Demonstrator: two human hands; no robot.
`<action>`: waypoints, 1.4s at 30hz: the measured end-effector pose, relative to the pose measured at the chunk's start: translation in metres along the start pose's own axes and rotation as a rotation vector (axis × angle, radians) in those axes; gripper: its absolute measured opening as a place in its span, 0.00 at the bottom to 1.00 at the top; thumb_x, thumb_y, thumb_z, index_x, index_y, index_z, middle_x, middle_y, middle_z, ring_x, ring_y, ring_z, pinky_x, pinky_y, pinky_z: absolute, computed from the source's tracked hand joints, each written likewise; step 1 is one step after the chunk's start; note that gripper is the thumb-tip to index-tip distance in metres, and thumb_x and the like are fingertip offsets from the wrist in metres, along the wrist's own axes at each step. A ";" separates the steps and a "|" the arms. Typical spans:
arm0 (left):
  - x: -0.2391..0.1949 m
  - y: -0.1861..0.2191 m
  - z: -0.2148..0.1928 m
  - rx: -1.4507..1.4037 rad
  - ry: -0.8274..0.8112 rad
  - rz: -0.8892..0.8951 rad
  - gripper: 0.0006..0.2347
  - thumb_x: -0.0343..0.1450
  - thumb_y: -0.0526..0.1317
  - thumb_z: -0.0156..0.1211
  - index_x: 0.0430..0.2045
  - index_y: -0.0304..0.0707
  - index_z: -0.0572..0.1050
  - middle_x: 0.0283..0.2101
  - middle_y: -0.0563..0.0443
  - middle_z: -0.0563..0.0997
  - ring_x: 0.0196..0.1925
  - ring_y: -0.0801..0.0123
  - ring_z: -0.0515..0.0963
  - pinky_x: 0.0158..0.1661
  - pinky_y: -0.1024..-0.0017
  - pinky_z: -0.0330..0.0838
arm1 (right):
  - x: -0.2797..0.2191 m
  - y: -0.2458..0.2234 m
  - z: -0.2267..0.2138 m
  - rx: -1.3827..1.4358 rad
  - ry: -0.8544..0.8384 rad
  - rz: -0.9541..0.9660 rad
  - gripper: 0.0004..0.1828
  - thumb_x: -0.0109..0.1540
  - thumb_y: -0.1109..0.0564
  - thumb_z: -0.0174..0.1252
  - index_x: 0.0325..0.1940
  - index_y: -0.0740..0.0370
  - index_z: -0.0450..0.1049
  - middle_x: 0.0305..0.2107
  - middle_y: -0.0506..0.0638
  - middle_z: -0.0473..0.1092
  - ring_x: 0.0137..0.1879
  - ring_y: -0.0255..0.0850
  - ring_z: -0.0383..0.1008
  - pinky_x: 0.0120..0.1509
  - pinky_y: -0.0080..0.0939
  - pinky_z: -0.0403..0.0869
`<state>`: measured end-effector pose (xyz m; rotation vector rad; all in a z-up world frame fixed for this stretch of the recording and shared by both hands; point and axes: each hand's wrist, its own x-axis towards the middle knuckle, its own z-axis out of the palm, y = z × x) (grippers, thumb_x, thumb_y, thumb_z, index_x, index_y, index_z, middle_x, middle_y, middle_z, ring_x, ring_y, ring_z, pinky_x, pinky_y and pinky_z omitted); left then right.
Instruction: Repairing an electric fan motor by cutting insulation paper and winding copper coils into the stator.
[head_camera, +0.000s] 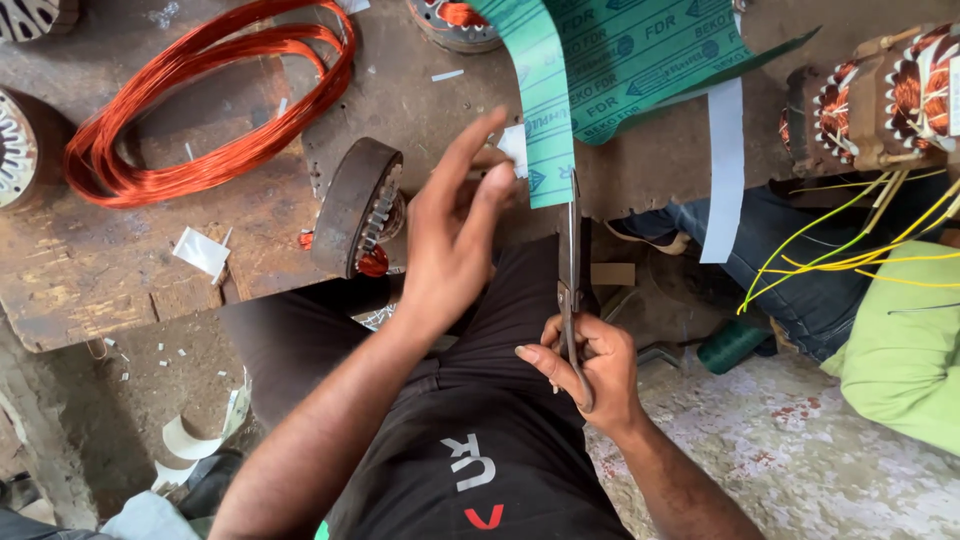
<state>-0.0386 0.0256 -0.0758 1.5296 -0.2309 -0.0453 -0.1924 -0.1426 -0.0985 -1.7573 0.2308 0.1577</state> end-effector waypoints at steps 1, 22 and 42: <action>0.004 -0.001 -0.001 0.001 0.004 0.003 0.13 0.80 0.33 0.57 0.60 0.37 0.73 0.58 0.52 0.76 0.50 0.70 0.80 0.50 0.73 0.77 | -0.001 0.000 0.000 -0.001 -0.004 -0.004 0.11 0.58 0.58 0.70 0.32 0.66 0.75 0.14 0.45 0.71 0.18 0.27 0.69 0.21 0.26 0.65; 0.015 0.038 -0.009 -0.086 -0.311 -0.080 0.31 0.70 0.24 0.67 0.70 0.37 0.63 0.71 0.44 0.66 0.38 0.84 0.73 0.39 0.82 0.77 | -0.005 -0.008 0.002 -0.020 -0.018 -0.022 0.12 0.57 0.54 0.71 0.32 0.63 0.76 0.15 0.41 0.67 0.21 0.26 0.63 0.26 0.29 0.61; 0.011 0.049 -0.008 -0.071 -0.340 -0.101 0.33 0.69 0.25 0.68 0.71 0.39 0.62 0.70 0.49 0.68 0.35 0.84 0.69 0.37 0.84 0.71 | 0.000 -0.007 -0.001 -0.062 -0.026 -0.031 0.13 0.56 0.53 0.73 0.30 0.62 0.75 0.14 0.41 0.67 0.20 0.27 0.64 0.25 0.31 0.63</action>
